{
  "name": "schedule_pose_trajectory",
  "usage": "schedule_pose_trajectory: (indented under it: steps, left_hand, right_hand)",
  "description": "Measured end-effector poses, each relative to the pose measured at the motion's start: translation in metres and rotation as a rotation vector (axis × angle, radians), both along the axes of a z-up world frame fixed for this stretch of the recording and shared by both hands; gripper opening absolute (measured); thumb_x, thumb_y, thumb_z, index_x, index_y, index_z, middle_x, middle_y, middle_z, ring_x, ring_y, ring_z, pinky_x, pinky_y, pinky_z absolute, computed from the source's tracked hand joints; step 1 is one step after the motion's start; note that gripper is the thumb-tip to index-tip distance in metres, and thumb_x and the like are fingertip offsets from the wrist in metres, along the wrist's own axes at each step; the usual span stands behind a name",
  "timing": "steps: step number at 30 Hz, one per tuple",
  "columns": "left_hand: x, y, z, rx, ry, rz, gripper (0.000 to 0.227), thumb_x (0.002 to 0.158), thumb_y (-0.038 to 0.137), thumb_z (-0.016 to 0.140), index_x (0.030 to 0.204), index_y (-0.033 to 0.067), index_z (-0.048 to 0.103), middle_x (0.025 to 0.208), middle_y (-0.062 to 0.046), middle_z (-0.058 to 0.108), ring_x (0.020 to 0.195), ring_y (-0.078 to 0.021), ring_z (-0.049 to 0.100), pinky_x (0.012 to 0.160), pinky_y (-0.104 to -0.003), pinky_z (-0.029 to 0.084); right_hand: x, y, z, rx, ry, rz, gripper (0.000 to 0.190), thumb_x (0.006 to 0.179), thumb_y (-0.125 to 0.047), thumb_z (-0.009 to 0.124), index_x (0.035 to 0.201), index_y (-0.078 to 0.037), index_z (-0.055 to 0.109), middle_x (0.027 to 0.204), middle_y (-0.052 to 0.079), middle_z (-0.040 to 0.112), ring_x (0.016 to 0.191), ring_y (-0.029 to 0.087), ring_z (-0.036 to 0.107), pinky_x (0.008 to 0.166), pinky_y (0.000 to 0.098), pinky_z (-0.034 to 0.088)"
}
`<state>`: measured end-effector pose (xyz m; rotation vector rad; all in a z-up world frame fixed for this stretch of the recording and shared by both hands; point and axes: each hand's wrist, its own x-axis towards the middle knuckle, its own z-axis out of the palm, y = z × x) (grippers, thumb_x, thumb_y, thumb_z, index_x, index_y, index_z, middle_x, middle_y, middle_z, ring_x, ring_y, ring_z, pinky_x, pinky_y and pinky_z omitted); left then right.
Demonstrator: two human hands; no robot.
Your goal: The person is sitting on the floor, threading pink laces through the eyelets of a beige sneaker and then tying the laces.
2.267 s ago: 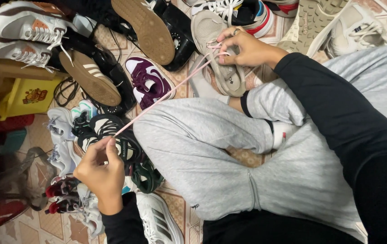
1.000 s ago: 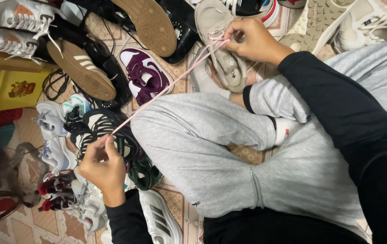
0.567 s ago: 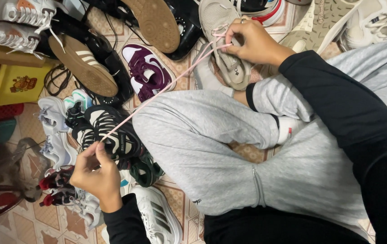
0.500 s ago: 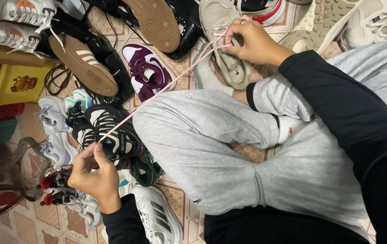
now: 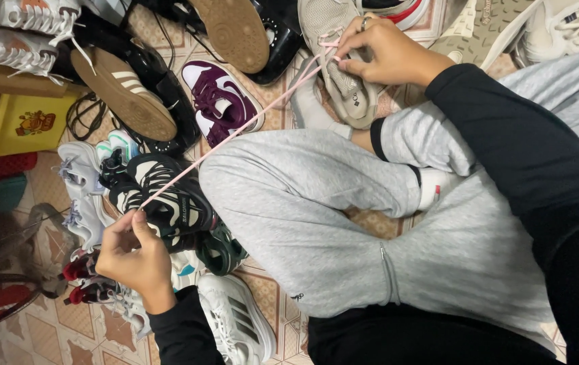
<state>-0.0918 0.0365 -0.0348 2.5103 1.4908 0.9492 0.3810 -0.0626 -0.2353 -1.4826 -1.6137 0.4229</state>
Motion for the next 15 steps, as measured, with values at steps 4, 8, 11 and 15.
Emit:
schedule_pose_trajectory:
  steps: [4,8,11,15]
  left_hand:
    - [0.001,0.001,0.001,0.003,0.006,-0.004,0.003,0.102,-0.012,0.076,0.103,-0.0121,0.073,0.082,-0.015,0.070,0.059,-0.0158,0.052,0.058,-0.026,0.043]
    - [0.001,0.001,-0.001,0.010,0.010,0.002,0.002,0.102,-0.011,0.075,0.102,-0.0111,0.073,0.081,-0.014,0.069,0.058,-0.0152,0.049,0.058,-0.026,0.041]
    - [0.002,0.000,-0.001,0.010,-0.004,-0.018,0.003,0.101,-0.013,0.073,0.104,-0.0122,0.072,0.084,-0.016,0.070,0.061,-0.0164,0.052,0.059,-0.027,0.043]
    - [-0.003,-0.003,-0.002,0.022,-0.006,-0.023,0.003,0.102,-0.013,0.073,0.104,-0.0134,0.071,0.084,-0.018,0.071,0.062,-0.0183,0.056,0.062,-0.028,0.047]
  right_hand:
    - [-0.004,0.001,-0.002,0.056,-0.060,-0.039,0.007,0.092,-0.008,0.082,0.096,-0.003,0.080,0.111,0.009,0.071,0.100,0.027,0.058,0.094,0.0382,0.048]
    - [-0.018,0.002,0.004,0.239,-0.361,-0.251,0.009,0.087,-0.007,0.082,0.091,-0.006,0.074,0.091,0.003,0.072,0.086,0.021,0.061,0.076,0.0305,0.054]
    - [-0.022,0.004,-0.003,0.241,-0.355,-0.325,0.011,0.087,-0.005,0.080,0.094,-0.006,0.071,0.079,0.004,0.066,0.079,0.021,0.059,0.068,0.0307,0.050]
    - [-0.026,0.003,0.001,0.237,-0.300,-0.339,0.012,0.087,0.000,0.077,0.094,-0.005,0.069,0.077,0.005,0.061,0.077,0.021,0.056,0.067,0.0310,0.048]
